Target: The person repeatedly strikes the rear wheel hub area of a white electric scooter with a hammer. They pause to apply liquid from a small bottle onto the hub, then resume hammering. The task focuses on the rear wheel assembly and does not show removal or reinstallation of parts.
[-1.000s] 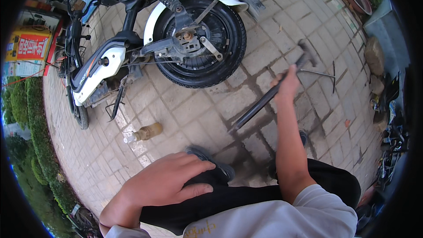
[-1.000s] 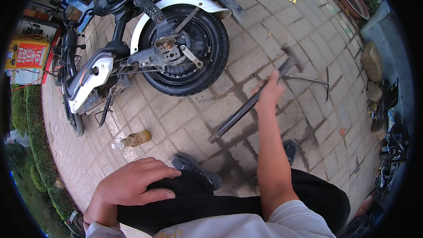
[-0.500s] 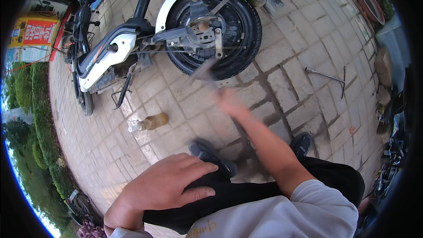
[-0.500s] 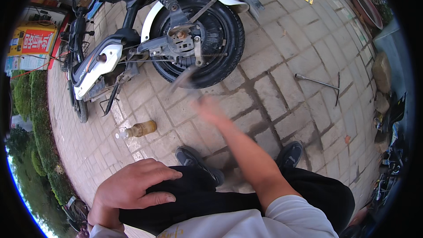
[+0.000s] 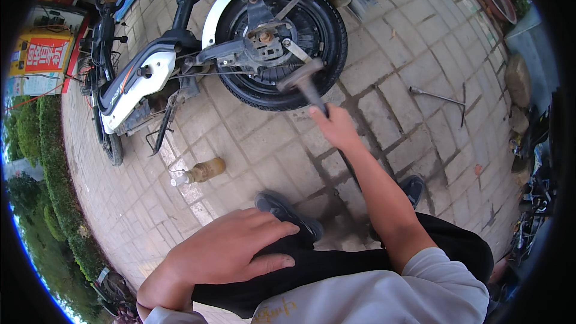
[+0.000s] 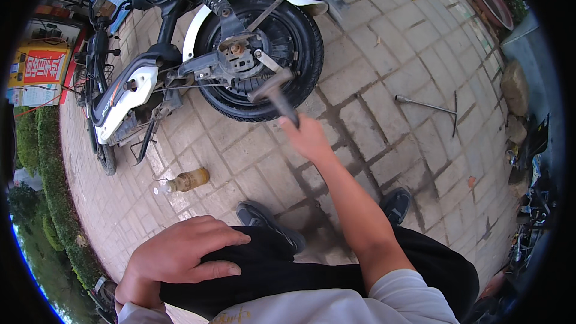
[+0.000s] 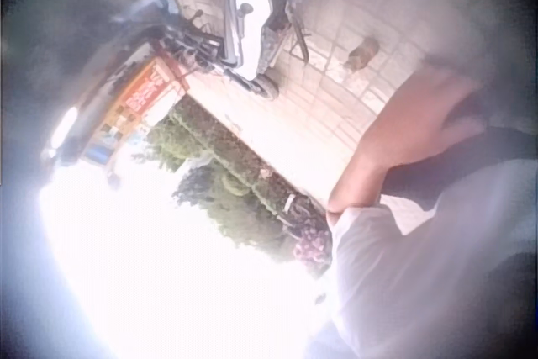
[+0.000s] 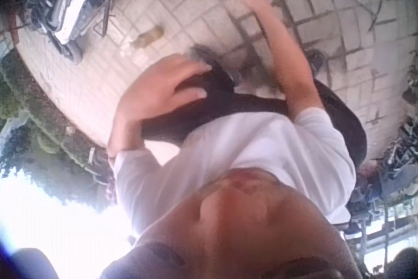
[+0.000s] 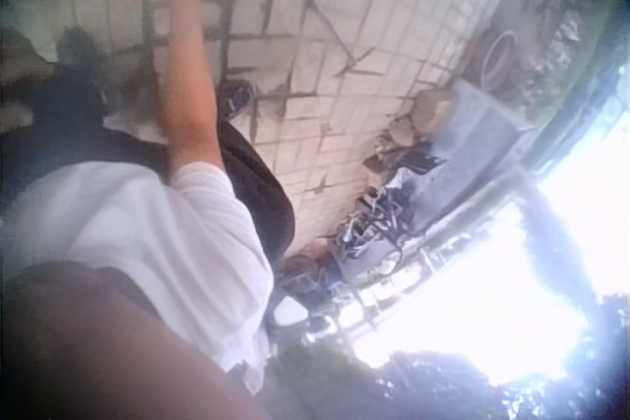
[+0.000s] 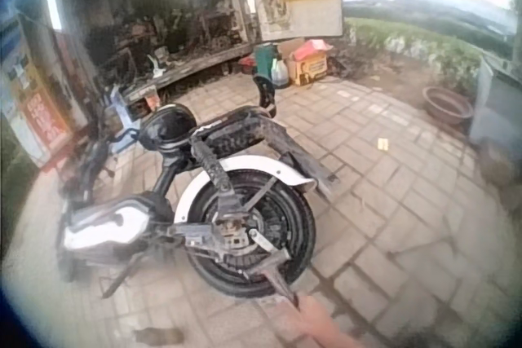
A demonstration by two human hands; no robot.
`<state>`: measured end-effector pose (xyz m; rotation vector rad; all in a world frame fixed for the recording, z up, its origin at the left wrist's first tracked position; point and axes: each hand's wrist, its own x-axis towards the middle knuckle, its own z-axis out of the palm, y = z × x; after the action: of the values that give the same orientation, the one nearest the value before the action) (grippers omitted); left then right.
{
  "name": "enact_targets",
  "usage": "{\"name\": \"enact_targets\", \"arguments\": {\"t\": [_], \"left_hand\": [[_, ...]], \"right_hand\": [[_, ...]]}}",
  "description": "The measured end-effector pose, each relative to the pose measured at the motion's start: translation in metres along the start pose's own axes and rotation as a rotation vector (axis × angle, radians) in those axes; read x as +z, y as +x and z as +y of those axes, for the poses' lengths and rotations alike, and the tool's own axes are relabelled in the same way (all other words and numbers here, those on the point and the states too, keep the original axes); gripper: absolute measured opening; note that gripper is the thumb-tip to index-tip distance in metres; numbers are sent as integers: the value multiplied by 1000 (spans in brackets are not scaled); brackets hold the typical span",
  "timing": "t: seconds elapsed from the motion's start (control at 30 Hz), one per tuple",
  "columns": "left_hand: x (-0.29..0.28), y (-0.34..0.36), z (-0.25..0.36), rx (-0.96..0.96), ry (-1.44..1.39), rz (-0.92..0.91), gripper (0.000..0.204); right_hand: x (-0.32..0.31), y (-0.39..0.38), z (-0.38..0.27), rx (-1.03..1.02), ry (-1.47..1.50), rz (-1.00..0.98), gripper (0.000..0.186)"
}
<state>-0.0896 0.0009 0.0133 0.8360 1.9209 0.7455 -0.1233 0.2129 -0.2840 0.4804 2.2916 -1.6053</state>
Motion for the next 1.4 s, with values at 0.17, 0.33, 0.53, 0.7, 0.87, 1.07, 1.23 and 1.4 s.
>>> {"name": "enact_targets", "arguments": {"t": [0.17,0.33,0.53,0.7,0.87,1.07,1.23,1.4], "left_hand": [[2,-8,-3,1,-4,22,44],[2,-7,2,10,11,18,44],[6,-1,10,-1,6,-2,45],[8,-15,10,-29,-12,72,45],[10,-19,10,-11,1,54,45],[5,-2,10,44,35,35,43],[3,-9,6,-56,27,-18,44],[7,-12,1,9,4,1,44]], "right_hand": [[-62,3,-8,86,959,478,40],[-28,7,10,292,637,253,49],[113,-75,12,-219,-321,-599,49],[58,-33,-40,-168,-287,-578,53],[41,-23,-33,73,-28,-49,55],[57,-25,-4,-45,-108,-282,59],[-8,-11,7,-2,126,87,58],[-59,4,-4,118,968,505,39]]}}
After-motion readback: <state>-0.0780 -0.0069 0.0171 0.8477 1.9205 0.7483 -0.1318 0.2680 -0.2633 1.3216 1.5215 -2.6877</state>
